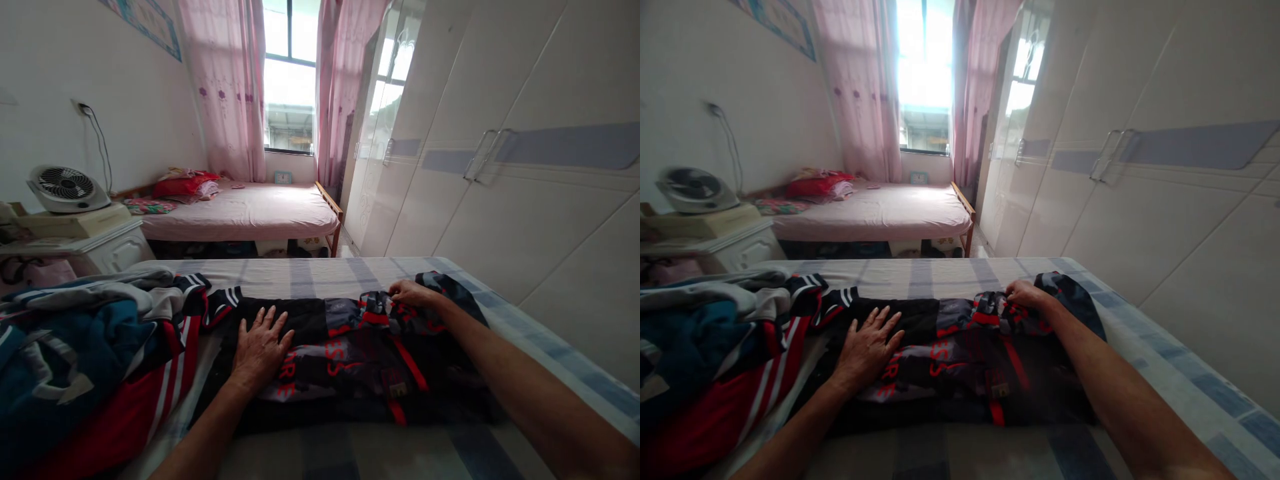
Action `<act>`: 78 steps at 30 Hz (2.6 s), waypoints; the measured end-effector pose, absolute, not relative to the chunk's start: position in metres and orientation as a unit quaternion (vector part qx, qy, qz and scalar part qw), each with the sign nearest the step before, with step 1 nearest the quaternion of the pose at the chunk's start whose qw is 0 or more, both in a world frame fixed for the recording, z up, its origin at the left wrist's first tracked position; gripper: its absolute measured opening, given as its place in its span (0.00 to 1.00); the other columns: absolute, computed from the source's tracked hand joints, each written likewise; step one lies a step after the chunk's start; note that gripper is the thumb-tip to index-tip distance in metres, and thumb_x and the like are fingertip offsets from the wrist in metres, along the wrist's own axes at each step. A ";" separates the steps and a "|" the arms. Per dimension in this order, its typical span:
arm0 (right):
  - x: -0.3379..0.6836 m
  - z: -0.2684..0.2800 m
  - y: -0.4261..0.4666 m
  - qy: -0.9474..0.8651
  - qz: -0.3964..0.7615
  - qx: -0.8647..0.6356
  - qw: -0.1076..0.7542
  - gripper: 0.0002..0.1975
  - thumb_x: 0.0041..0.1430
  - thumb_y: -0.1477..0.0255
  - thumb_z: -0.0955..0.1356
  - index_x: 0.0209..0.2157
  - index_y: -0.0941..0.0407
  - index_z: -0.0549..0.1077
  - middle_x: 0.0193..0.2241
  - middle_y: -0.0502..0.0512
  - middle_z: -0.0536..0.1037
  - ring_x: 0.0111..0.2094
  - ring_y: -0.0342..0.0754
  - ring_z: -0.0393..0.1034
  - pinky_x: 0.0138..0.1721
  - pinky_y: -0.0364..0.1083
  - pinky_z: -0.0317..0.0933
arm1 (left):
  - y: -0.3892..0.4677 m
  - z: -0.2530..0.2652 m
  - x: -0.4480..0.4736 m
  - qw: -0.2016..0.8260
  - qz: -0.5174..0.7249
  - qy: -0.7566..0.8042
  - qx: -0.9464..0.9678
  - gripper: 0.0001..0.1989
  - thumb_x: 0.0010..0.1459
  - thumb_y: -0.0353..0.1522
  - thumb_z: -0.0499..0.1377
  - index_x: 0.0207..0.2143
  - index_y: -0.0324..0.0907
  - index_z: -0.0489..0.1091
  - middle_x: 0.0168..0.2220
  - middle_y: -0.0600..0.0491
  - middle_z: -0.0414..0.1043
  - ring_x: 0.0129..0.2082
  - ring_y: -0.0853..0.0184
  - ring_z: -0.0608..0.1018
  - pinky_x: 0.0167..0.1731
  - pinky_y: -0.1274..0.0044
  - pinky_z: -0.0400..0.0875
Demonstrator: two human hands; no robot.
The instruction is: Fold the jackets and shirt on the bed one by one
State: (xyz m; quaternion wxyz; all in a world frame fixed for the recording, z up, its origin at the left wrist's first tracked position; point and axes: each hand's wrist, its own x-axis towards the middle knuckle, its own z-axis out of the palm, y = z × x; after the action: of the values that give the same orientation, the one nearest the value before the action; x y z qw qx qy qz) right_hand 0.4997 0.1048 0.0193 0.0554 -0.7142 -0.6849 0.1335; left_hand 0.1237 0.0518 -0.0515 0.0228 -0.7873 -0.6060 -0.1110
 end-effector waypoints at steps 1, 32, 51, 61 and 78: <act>0.500 0.022 0.103 -0.683 0.110 -0.718 0.076 0.10 0.44 0.80 0.65 0.26 0.57 0.77 0.26 0.52 0.79 0.30 0.46 0.72 0.33 0.41 0.62 | 0.052 -0.052 0.124 0.022 -0.114 -0.606 -0.787 0.25 0.62 0.43 0.45 0.58 0.48 0.63 0.63 0.47 0.56 0.63 0.53 0.58 0.57 0.52 0.50; 0.511 -0.004 -0.013 -0.792 -0.044 -0.560 0.238 0.26 0.48 0.85 0.58 0.47 0.53 0.73 0.50 0.54 0.74 0.57 0.49 0.61 0.58 0.52 0.53 | 0.052 -0.048 0.123 0.055 -0.055 -0.603 -0.794 0.24 0.62 0.39 0.45 0.59 0.47 0.61 0.64 0.47 0.54 0.63 0.54 0.57 0.55 0.52 0.53; 0.537 -0.066 0.029 -0.685 -0.107 -0.717 0.077 0.24 0.61 0.74 0.55 0.57 0.59 0.66 0.60 0.56 0.64 0.61 0.54 0.52 0.57 0.53 0.49 | 0.060 0.003 0.165 -0.214 -0.218 -0.557 -0.772 0.22 0.59 0.42 0.48 0.47 0.40 0.72 0.51 0.44 0.71 0.53 0.57 0.70 0.54 0.66 0.60; 0.540 -0.071 0.029 -0.688 -0.111 -0.712 0.086 0.24 0.61 0.74 0.55 0.56 0.56 0.67 0.60 0.53 0.64 0.62 0.52 0.51 0.58 0.51 0.47 | 0.035 0.016 0.267 -0.377 -0.359 -0.478 -0.708 0.27 0.53 0.30 0.53 0.57 0.37 0.60 0.35 0.51 0.75 0.29 0.69 0.75 0.27 0.79 0.69; 0.537 -0.069 0.029 -0.673 -0.093 -0.723 0.122 0.24 0.60 0.73 0.56 0.56 0.57 0.67 0.59 0.55 0.65 0.61 0.52 0.52 0.58 0.52 0.47 | 0.038 0.050 0.216 -0.119 -0.215 -0.321 -0.915 0.28 0.52 0.28 0.54 0.57 0.46 0.63 0.63 0.48 0.55 0.61 0.58 0.60 0.58 0.66 0.57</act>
State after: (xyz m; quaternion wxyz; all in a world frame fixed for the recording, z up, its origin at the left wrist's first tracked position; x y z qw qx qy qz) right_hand 0.5370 0.0288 -0.0689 0.1219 -0.7232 -0.6733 -0.0931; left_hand 0.2157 0.0384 0.0502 -0.1194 -0.9146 -0.3211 -0.2147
